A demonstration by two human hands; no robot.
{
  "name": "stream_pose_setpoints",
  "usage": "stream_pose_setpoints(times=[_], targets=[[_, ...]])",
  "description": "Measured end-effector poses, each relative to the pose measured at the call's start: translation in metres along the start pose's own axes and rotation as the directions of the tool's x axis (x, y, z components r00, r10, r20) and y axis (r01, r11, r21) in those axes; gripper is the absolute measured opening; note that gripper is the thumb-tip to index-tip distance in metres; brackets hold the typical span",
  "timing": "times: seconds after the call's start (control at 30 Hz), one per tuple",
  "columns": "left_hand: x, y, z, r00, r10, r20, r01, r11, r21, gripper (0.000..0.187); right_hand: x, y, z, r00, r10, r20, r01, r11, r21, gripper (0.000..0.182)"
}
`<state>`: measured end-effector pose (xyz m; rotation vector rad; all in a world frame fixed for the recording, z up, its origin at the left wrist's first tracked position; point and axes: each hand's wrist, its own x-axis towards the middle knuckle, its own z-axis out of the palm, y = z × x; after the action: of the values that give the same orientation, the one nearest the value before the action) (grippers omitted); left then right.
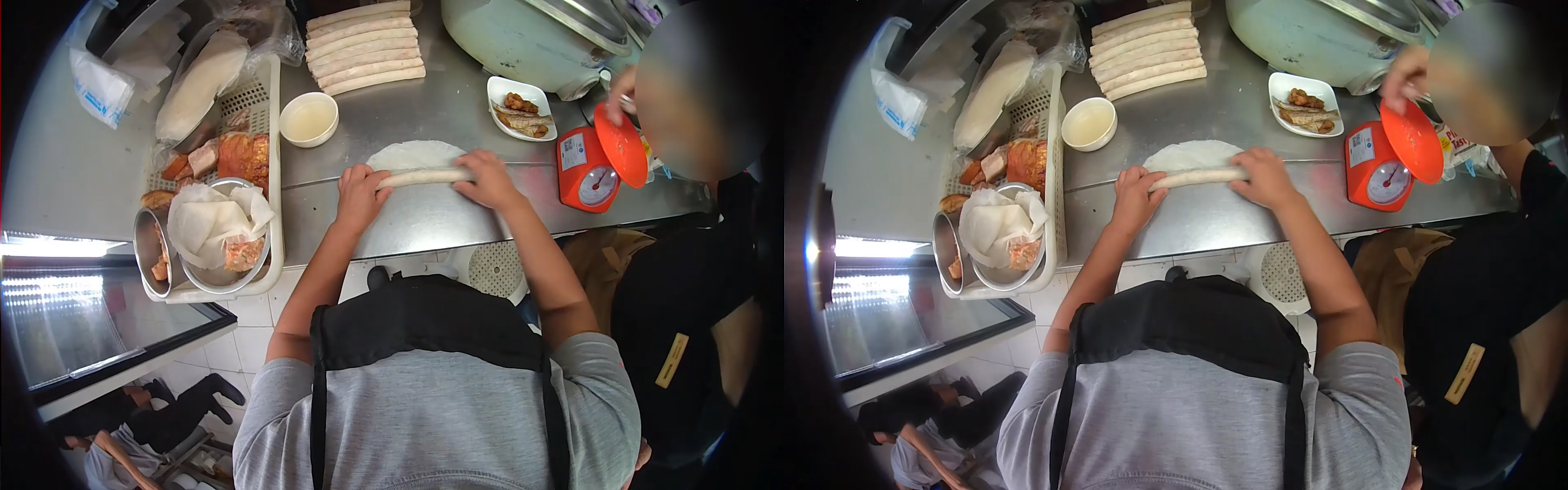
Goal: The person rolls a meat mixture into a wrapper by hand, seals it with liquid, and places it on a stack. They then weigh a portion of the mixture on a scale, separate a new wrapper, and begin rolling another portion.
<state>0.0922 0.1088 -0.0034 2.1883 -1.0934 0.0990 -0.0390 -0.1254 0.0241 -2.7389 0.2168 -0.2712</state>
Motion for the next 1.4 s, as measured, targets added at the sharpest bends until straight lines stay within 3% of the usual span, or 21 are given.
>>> stream_pose_setpoints(times=[0.07, 0.37, 0.47, 0.57, 0.67, 0.9, 1.0, 1.2, 1.3, 1.4], targets=[[0.000, -0.004, 0.005, 0.997, 0.031, -0.074, -0.032, 0.999, -0.008, 0.033, -0.011, 0.014, -0.010, 0.999, 0.041, -0.016, -0.041, 0.999, 0.002, 0.031], [0.000, -0.007, 0.005, 0.999, -0.004, -0.046, 0.003, 1.000, -0.023, 0.027, -0.011, 0.016, -0.006, 0.999, 0.042, -0.009, -0.041, 0.998, 0.054, 0.028], [-0.002, -0.003, -0.003, 0.999, -0.031, -0.042, 0.030, 0.999, -0.022, 0.027, -0.009, 0.029, 0.003, 1.000, 0.026, 0.017, -0.027, 0.994, 0.109, 0.029], [-0.007, -0.004, -0.008, 0.998, -0.044, -0.044, 0.046, 0.998, 0.046, 0.030, -0.001, 0.013, -0.015, 0.989, 0.061, 0.136, -0.066, 0.997, 0.032, 0.029], [-0.008, -0.008, -0.007, 0.999, -0.035, -0.039, 0.036, 0.999, 0.029, 0.033, 0.011, -0.018, -0.014, 0.994, -0.105, -0.019, 0.106, 0.994, 0.029, 0.026], [-0.008, -0.010, -0.003, 0.993, -0.052, -0.108, 0.049, 0.998, -0.028, 0.028, 0.022, -0.024, 0.008, 0.989, -0.062, 0.133, 0.044, 0.990, 0.135, 0.029], [-0.008, -0.010, -0.005, 0.995, -0.040, -0.091, 0.037, 0.999, -0.034, 0.028, 0.031, -0.045, 0.001, 0.996, -0.054, 0.065, 0.046, 0.991, 0.122, 0.029], [-0.010, -0.009, -0.006, 0.985, -0.033, -0.168, 0.028, 0.999, -0.034, 0.026, 0.043, -0.052, 0.031, 0.982, -0.142, 0.125, 0.117, 0.976, 0.186, 0.032], [-0.011, -0.009, -0.005, 0.984, -0.038, -0.173, 0.032, 0.999, -0.039, 0.026, 0.051, -0.053, 0.023, 0.959, -0.122, 0.255, 0.076, 0.980, 0.183, 0.030], [-0.009, -0.011, -0.003, 0.984, -0.032, -0.174, 0.026, 0.999, -0.038, 0.026, 0.055, -0.065, 0.030, 0.972, -0.160, 0.171, 0.114, 0.961, 0.250, 0.028]])
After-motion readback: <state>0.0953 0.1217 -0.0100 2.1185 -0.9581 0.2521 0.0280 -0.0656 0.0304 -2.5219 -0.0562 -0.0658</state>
